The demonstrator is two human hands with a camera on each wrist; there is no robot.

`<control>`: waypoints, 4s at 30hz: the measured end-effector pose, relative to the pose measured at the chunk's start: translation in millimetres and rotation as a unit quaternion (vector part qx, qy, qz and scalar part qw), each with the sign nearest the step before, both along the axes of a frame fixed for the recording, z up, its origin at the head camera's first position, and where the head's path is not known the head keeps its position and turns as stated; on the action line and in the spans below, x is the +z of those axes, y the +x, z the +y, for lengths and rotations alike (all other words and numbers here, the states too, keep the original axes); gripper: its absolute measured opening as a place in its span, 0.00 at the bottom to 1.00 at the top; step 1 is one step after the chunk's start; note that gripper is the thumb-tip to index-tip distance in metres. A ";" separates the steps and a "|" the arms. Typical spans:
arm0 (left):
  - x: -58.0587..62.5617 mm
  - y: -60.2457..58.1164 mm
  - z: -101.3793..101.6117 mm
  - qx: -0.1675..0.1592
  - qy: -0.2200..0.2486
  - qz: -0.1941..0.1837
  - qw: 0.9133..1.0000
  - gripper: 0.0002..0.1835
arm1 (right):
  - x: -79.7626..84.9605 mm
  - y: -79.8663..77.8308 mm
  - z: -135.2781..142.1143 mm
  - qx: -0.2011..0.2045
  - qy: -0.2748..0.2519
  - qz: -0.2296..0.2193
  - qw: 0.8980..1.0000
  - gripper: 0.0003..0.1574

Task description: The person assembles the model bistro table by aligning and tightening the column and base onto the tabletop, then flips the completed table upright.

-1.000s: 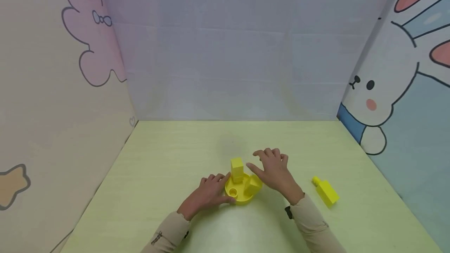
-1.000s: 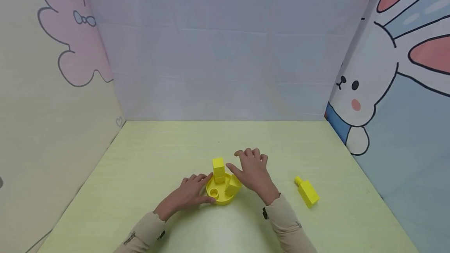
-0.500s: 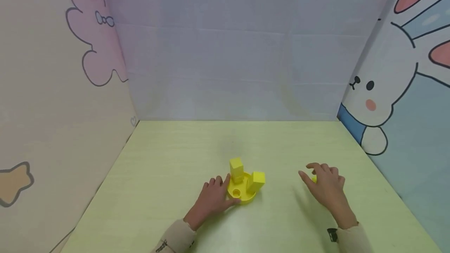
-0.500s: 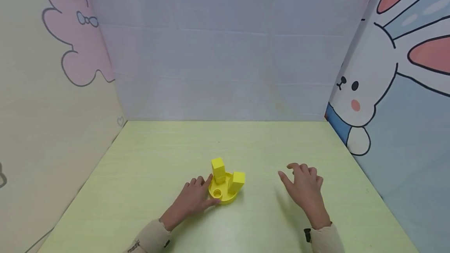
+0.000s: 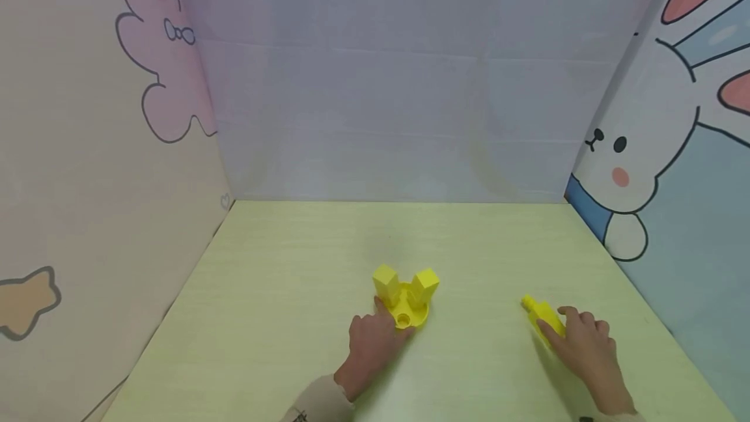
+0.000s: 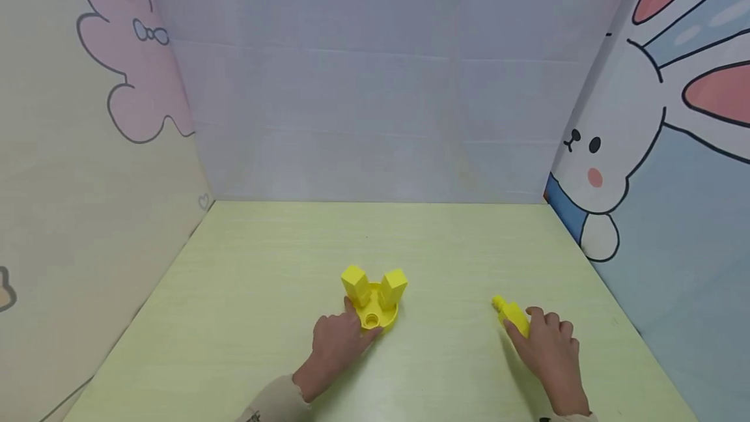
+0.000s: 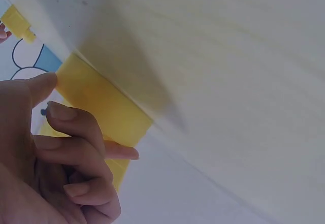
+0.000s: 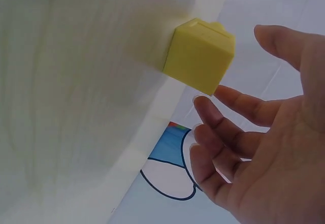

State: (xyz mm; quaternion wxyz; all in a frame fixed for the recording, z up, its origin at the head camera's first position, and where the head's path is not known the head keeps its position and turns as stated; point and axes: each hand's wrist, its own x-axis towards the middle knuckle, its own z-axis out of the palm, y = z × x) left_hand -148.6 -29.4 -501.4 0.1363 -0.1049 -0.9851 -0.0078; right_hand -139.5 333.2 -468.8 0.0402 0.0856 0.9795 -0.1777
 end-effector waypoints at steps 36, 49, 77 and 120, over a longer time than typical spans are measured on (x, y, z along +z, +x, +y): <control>7.3 -21.9 -40.9 -0.074 0.222 -0.141 0.962 0.23 | 15.0 11.0 -64.1 0.070 -0.070 0.141 0.985 0.29; 5.7 -20.5 -41.7 -0.081 0.229 -0.125 0.962 0.23 | 20.1 -4.6 -154.9 0.213 -0.134 0.292 0.923 0.20; 5.0 -19.6 -40.4 -0.087 0.220 -0.119 0.964 0.24 | 13.6 -21.4 -201.7 0.276 -0.038 0.290 0.915 0.24; 4.3 -19.3 -38.8 -0.076 0.211 -0.118 0.967 0.23 | 29.9 -31.2 -211.0 0.260 0.074 0.254 0.928 0.34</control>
